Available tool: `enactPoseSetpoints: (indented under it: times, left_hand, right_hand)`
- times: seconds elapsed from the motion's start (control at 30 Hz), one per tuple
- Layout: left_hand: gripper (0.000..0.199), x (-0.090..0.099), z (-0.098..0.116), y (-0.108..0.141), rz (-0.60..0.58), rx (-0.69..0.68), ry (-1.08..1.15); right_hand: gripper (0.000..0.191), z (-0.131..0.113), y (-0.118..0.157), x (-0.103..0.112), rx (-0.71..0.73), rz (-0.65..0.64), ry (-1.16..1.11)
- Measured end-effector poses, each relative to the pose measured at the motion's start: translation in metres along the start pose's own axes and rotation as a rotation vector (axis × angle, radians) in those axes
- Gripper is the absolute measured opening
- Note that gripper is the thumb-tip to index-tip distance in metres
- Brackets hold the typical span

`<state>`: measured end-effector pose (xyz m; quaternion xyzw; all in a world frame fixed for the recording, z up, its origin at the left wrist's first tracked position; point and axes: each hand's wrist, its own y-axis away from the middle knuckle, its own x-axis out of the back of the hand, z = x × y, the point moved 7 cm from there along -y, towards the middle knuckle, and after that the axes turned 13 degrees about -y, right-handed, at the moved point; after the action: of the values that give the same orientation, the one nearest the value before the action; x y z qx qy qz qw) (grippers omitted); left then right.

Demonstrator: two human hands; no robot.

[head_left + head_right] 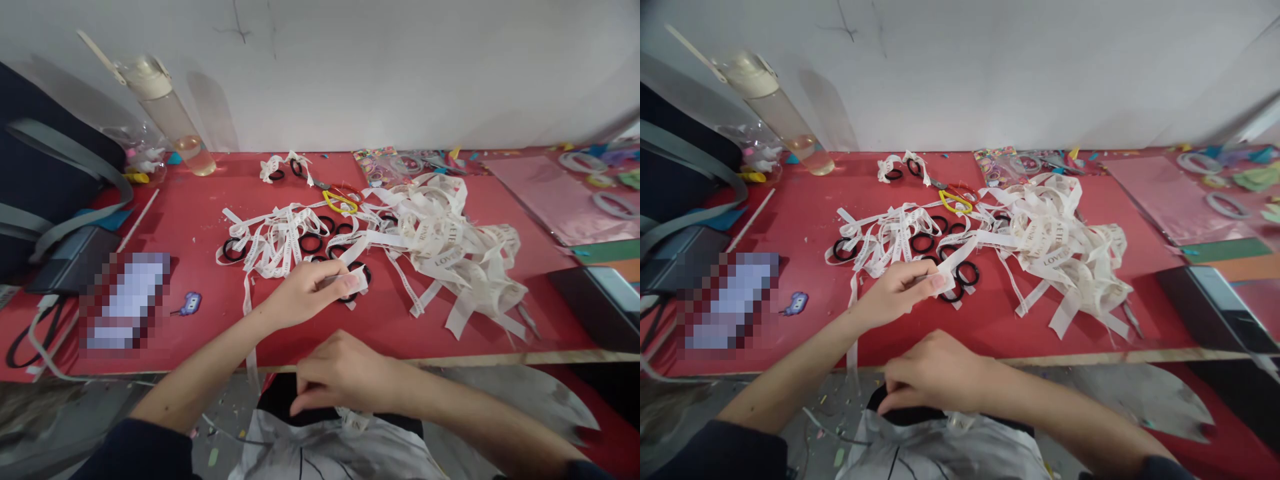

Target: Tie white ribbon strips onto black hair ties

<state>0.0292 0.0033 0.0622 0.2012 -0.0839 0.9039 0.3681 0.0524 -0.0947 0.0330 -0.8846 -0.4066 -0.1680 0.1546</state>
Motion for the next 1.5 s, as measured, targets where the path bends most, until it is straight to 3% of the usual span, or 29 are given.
enactPoseSetpoints:
  times: [0.07,0.13,0.2,0.27,0.47,0.6,0.67,0.7,0.8,0.9,0.97,1.03,1.1,1.2,1.3,1.37,1.43,1.5]
  left_hand:
    - [0.032,-0.002,0.000,-0.001,-0.014,-0.005,0.001]
    - [0.031,-0.003,0.000,-0.002,-0.029,-0.005,-0.003]
    - [0.031,-0.004,-0.001,-0.003,-0.036,0.000,-0.014]
    - [0.030,-0.004,-0.001,-0.003,-0.036,0.002,-0.028]
    - [0.031,-0.004,-0.001,-0.005,-0.057,0.018,0.026]
    - [0.034,-0.003,-0.001,-0.007,-0.051,-0.004,0.001]
    - [0.035,-0.001,-0.001,-0.007,-0.042,-0.018,0.019]
    - [0.035,0.000,0.000,-0.006,-0.032,-0.021,0.038]
    - [0.035,0.007,0.002,-0.003,0.029,-0.021,0.117]
    - [0.035,0.015,0.007,-0.002,0.099,-0.056,0.178]
    - [0.032,0.019,0.013,-0.003,0.137,-0.119,0.174]
    - [0.031,0.020,0.018,-0.007,0.156,-0.185,0.150]
    - [0.030,0.017,0.015,-0.012,0.126,-0.180,0.169]
    - [0.036,0.010,-0.007,-0.020,0.086,-0.024,0.346]
    - [0.047,0.008,-0.036,-0.024,0.109,0.159,0.591]
    - [0.039,0.003,-0.043,-0.025,-0.009,0.167,0.656]
    - [0.033,-0.007,-0.046,-0.021,-0.225,0.207,0.627]
    - [0.027,-0.012,-0.047,-0.014,-0.370,0.225,0.606]
  right_hand:
    - [0.031,-0.001,-0.009,-0.016,0.052,0.008,0.043]
    - [0.018,-0.009,-0.016,-0.034,0.175,-0.095,0.051]
    - [0.023,-0.019,-0.019,-0.047,0.302,-0.208,0.049]
    - [0.024,-0.023,-0.020,-0.053,0.384,-0.232,0.077]
    - [0.033,-0.011,-0.030,-0.064,0.257,-0.077,0.396]
    - [0.007,-0.016,-0.032,-0.068,0.248,-0.166,0.443]
    - [0.013,-0.018,-0.032,-0.054,0.215,-0.131,0.308]
    - [0.018,-0.017,-0.031,-0.041,0.181,-0.053,0.195]
    - [0.022,0.000,-0.022,0.008,0.000,0.305,-0.141]
    - [0.008,0.023,-0.001,0.049,-0.169,0.709,-0.317]
    - [0.021,0.033,0.009,0.064,-0.221,0.873,-0.396]
    - [0.020,0.038,0.007,0.072,-0.239,0.854,-0.402]
    - [0.018,0.036,-0.002,0.076,-0.214,0.736,-0.373]
    - [0.022,0.028,-0.010,0.087,-0.112,0.663,-0.462]
    - [0.022,0.023,-0.008,0.105,-0.053,0.744,-0.612]
    - [0.024,0.021,-0.006,0.120,-0.033,0.806,-0.627]
    - [0.025,0.022,-0.004,0.133,-0.017,0.856,-0.604]
    - [0.025,0.026,-0.004,0.145,0.013,0.898,-0.589]
